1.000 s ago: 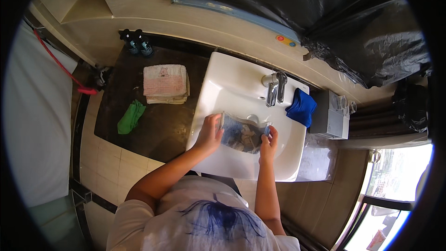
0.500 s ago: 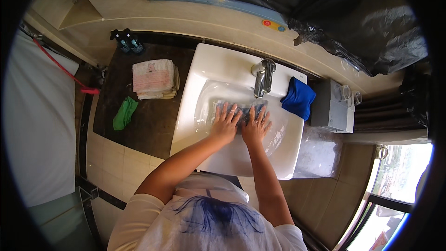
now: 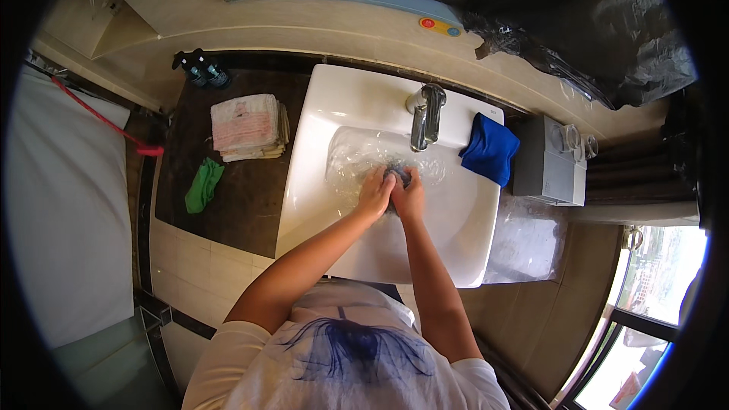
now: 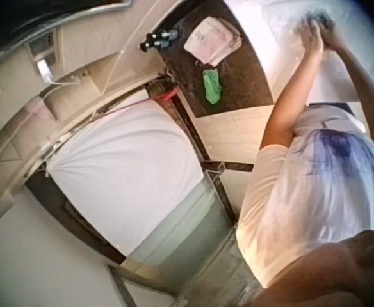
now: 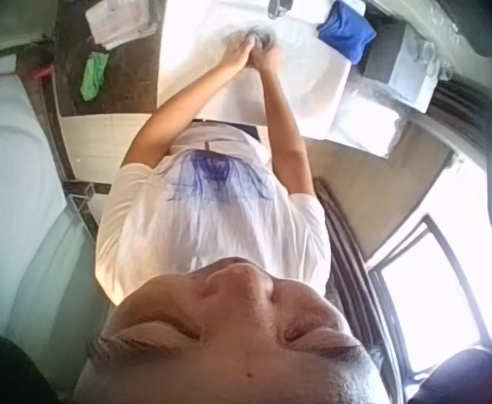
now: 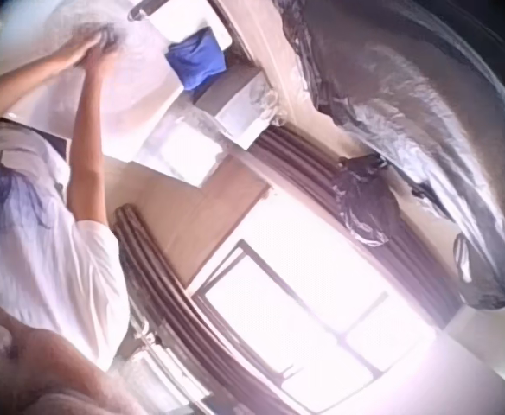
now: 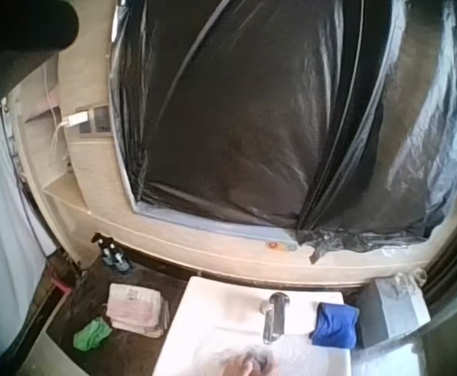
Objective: The person washes a white cloth and a blue cloth in a bathroom sink. They wet each cloth under running water, rub and squeeze them to clean, and wring out the excess water.
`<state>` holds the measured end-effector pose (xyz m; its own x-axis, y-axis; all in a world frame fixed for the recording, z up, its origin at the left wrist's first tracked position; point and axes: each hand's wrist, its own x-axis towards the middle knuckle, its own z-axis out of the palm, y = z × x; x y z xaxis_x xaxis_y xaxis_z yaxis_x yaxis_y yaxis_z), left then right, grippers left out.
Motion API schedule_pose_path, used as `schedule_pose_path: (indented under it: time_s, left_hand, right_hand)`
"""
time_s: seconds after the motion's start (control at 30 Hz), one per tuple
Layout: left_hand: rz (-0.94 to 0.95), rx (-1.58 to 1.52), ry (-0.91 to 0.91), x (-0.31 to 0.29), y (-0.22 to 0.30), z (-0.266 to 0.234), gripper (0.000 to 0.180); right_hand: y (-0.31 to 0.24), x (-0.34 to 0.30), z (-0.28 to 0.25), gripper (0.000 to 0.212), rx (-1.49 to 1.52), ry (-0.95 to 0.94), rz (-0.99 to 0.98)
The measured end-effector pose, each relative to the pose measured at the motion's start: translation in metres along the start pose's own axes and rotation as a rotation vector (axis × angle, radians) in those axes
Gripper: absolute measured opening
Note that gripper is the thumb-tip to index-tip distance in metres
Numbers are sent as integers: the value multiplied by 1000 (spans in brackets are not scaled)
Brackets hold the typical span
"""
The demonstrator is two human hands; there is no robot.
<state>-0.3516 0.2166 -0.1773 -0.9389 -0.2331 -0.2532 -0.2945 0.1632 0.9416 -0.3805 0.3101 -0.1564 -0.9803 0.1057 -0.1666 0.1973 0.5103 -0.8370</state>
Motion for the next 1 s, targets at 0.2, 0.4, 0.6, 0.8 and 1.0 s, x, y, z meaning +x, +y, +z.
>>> schedule_pose_path:
  time_s: [0.2,0.4,0.6,0.8,1.0]
  left_hand:
    - [-759,-1133,-262,2,60,-27,56]
    - [-521,-1307,-519,12,46,-31,63]
    - [-538,-934,-226,-3,43,-19,47]
    - [-495,-572,-211,-13,51,-25,41]
    - [-57,43,37,-14,38,-37,54]
  right_hand:
    - [-43,-15,-9,16,1023,-324,325]
    - [-74,-38,1,11,746,-190,-324]
    - [-64,-21,8,26,79,272,-416]
    - [-22,3,-2,26,-403,268,-304]
    - [-6,-4,-3,28,-712,195,-296]
